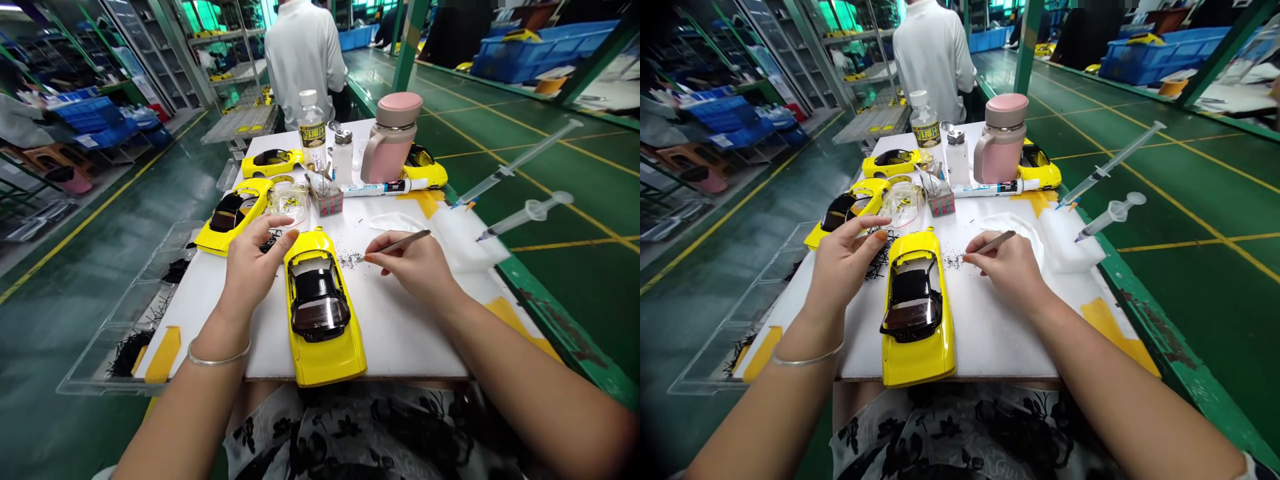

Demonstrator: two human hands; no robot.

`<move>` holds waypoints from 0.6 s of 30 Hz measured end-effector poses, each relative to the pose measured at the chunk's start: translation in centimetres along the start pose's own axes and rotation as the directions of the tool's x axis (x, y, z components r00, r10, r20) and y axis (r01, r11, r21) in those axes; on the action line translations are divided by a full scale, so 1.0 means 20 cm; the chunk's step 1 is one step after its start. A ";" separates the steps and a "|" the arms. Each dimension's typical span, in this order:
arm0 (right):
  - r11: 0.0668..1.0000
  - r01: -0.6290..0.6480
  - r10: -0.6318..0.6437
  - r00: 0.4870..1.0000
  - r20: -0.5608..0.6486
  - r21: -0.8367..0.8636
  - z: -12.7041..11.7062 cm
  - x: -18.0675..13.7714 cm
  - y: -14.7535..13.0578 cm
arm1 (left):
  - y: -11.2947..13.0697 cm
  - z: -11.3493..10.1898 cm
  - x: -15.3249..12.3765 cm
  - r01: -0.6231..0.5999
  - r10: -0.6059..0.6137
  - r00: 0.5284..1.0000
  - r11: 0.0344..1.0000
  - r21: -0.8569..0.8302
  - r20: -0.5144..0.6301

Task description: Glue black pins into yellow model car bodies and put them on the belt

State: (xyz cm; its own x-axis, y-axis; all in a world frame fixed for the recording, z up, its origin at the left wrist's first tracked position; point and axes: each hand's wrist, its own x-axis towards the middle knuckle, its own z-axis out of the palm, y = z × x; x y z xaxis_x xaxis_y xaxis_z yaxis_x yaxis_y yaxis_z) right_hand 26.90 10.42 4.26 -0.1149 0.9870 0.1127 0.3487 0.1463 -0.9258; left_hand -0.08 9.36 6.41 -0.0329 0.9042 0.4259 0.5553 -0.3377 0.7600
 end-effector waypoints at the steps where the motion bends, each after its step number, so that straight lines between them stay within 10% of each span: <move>1: 1.000 0.002 -0.002 1.000 -0.017 -0.013 0.00 0.00 0.01 | -0.03 0.02 0.01 0.003 -0.003 1.000 1.000 -0.018 -0.009; 18: 0.998 -0.014 0.012 0.999 -0.043 -0.062 0.03 -0.01 0.05 | -0.08 -0.01 -0.07 -0.021 0.008 0.997 0.988 -0.155 -0.082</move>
State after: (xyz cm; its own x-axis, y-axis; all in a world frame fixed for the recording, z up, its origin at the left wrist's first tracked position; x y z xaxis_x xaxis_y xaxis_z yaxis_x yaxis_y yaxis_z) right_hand 26.67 10.36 3.12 -0.0711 0.9906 0.1171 0.4072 0.1360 -0.9032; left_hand -1.10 8.62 4.74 -0.0962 0.8770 0.4708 0.4207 -0.3929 0.8177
